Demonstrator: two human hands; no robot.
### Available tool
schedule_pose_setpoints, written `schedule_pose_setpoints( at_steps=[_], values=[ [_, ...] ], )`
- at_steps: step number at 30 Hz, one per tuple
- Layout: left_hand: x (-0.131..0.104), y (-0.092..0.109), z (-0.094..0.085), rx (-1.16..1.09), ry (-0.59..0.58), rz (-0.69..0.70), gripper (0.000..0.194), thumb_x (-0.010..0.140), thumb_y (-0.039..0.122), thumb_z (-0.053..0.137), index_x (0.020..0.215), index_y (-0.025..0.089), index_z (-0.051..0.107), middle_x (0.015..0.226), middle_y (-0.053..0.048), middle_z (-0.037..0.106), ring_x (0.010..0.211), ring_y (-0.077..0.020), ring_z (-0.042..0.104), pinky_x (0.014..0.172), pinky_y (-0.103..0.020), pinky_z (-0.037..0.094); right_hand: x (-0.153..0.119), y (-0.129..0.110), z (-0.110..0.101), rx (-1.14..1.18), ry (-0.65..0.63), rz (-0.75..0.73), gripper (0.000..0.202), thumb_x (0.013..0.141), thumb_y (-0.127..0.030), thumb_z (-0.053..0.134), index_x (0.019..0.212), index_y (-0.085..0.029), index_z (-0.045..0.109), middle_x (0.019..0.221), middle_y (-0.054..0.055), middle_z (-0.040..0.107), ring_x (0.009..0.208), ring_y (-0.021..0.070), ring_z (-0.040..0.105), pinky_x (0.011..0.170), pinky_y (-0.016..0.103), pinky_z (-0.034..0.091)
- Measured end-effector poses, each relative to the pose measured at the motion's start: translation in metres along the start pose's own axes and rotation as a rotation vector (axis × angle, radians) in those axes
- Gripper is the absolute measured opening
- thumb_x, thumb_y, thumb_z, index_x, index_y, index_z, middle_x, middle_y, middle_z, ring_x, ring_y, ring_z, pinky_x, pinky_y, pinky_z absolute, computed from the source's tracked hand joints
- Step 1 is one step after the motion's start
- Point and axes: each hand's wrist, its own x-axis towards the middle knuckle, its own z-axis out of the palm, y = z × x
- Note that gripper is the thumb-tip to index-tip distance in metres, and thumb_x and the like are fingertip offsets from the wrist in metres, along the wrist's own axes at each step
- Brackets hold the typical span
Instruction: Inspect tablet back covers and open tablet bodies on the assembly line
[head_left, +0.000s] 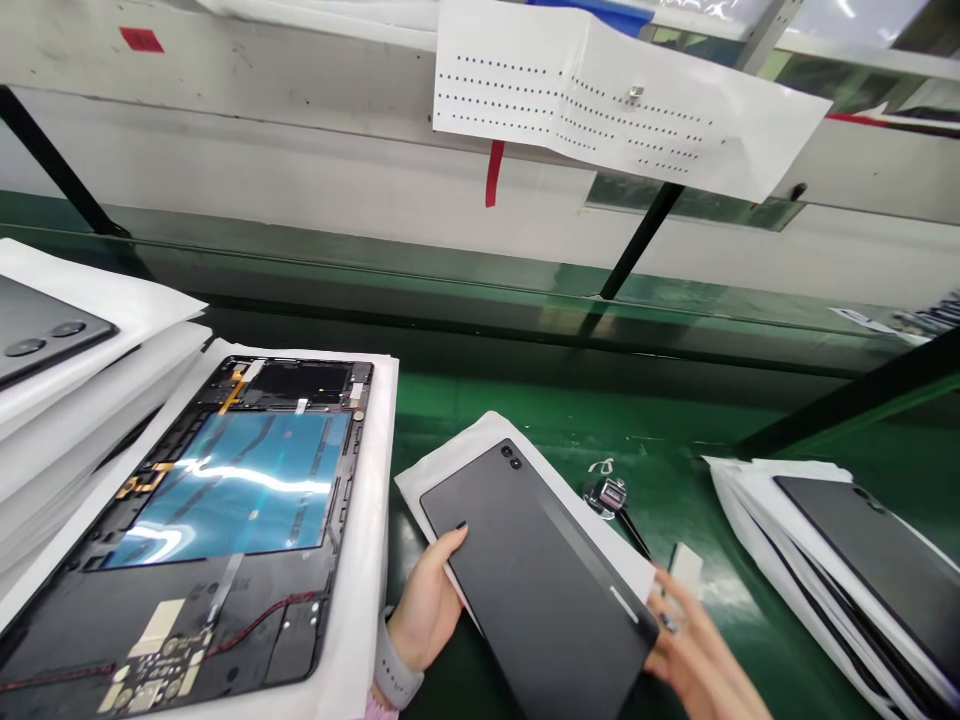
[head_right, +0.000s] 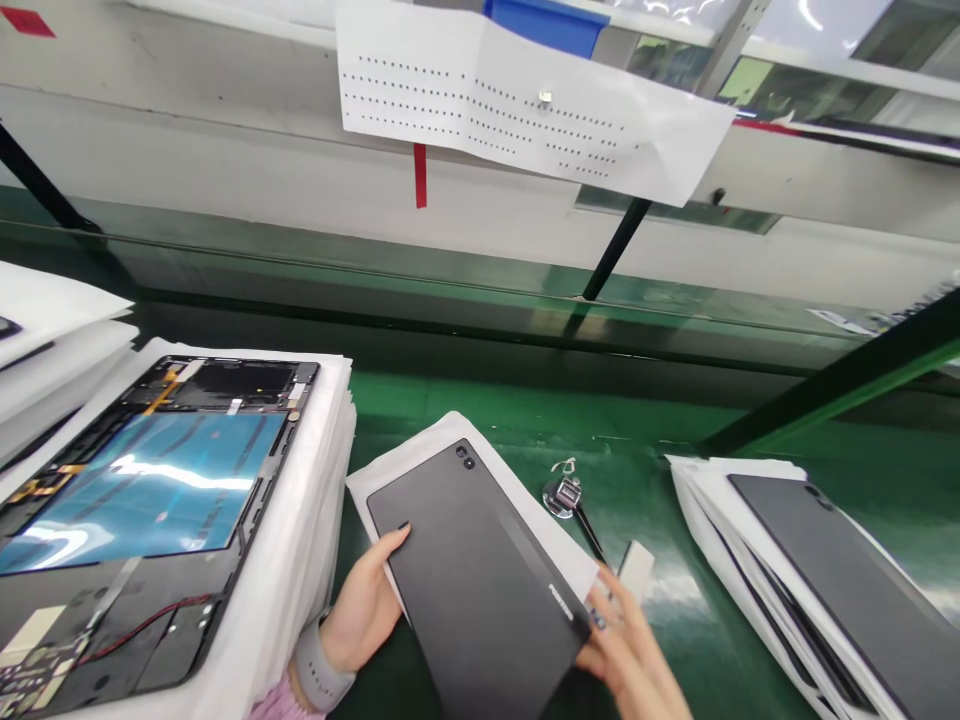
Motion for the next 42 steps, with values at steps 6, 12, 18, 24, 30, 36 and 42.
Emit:
schedule_pose_setpoints(
  at_steps=[6,12,18,24,30,36,42],
  values=[
    [-0.005,0.003,0.003,0.051,0.081,-0.034,0.025,0.061,0.025,0.081,0.083,0.014,0.08,0.088,-0.008,0.082,0.106,-0.0364,0.071,0.105,-0.047,0.05,0.04,-0.059,0.015,-0.403,-0.221,-0.294,0.037,0.087,-0.063,0.064,0.082,-0.028,0.075,0.152,0.007,0.052,0.144,0.0371,0.038,0.118,0.048,0.03],
    [-0.004,0.009,-0.004,0.121,0.087,-0.076,0.02,0.055,0.026,0.083,0.071,0.014,0.079,0.085,-0.009,0.081,0.11,-0.0409,0.07,0.106,-0.051,0.05,0.069,-0.04,0.053,-0.312,-0.465,-0.146,0.051,0.07,-0.074,0.074,0.072,-0.024,0.075,0.095,0.011,0.072,0.112,0.0377,0.059,0.103,0.054,0.04],
    [0.005,0.006,-0.013,0.065,-0.003,-0.042,0.023,0.075,0.038,0.08,0.09,0.021,0.083,0.107,-0.006,0.08,0.131,-0.0343,0.057,0.116,-0.044,0.039,0.073,-0.019,0.059,-0.076,-0.539,0.062,0.039,0.061,-0.054,0.091,0.064,-0.017,0.077,0.075,0.004,0.069,0.068,0.0185,0.061,0.064,0.03,0.047],
    [0.002,0.008,0.005,0.12,-0.091,-0.063,0.053,0.063,0.06,0.086,0.104,0.027,0.081,0.128,-0.003,0.073,0.143,-0.035,0.043,0.122,-0.043,0.027,0.071,-0.027,0.057,0.061,-0.49,0.185,0.034,0.057,-0.05,0.094,0.06,-0.02,0.077,0.068,0.0,0.069,0.059,0.014,0.06,0.056,0.025,0.046],
    [0.001,0.013,0.007,0.255,0.112,0.018,0.053,0.054,0.057,0.09,0.09,0.019,0.083,0.114,-0.006,0.079,0.132,-0.0404,0.054,0.121,-0.046,0.03,0.072,-0.033,0.048,0.123,-0.383,0.289,0.03,0.054,-0.042,0.096,0.068,-0.021,0.08,0.068,0.002,0.075,0.063,0.019,0.068,0.06,0.028,0.052],
    [0.003,0.012,0.005,0.263,0.156,-0.004,0.051,0.057,0.05,0.09,0.091,0.013,0.081,0.103,-0.009,0.081,0.128,-0.0405,0.058,0.118,-0.046,0.035,0.071,-0.042,0.049,0.178,-0.312,0.31,0.027,0.052,-0.038,0.097,0.065,-0.023,0.079,0.064,0.001,0.076,0.057,0.0186,0.068,0.053,0.027,0.052],
    [0.0,0.01,0.01,0.259,0.097,-0.029,0.052,0.059,0.049,0.09,0.098,0.014,0.081,0.112,-0.008,0.079,0.136,-0.038,0.051,0.119,-0.042,0.035,0.073,-0.034,0.057,0.153,-0.331,0.324,0.029,0.051,-0.038,0.098,0.064,-0.02,0.079,0.067,0.002,0.077,0.061,0.0191,0.07,0.057,0.027,0.054]
  ],
)
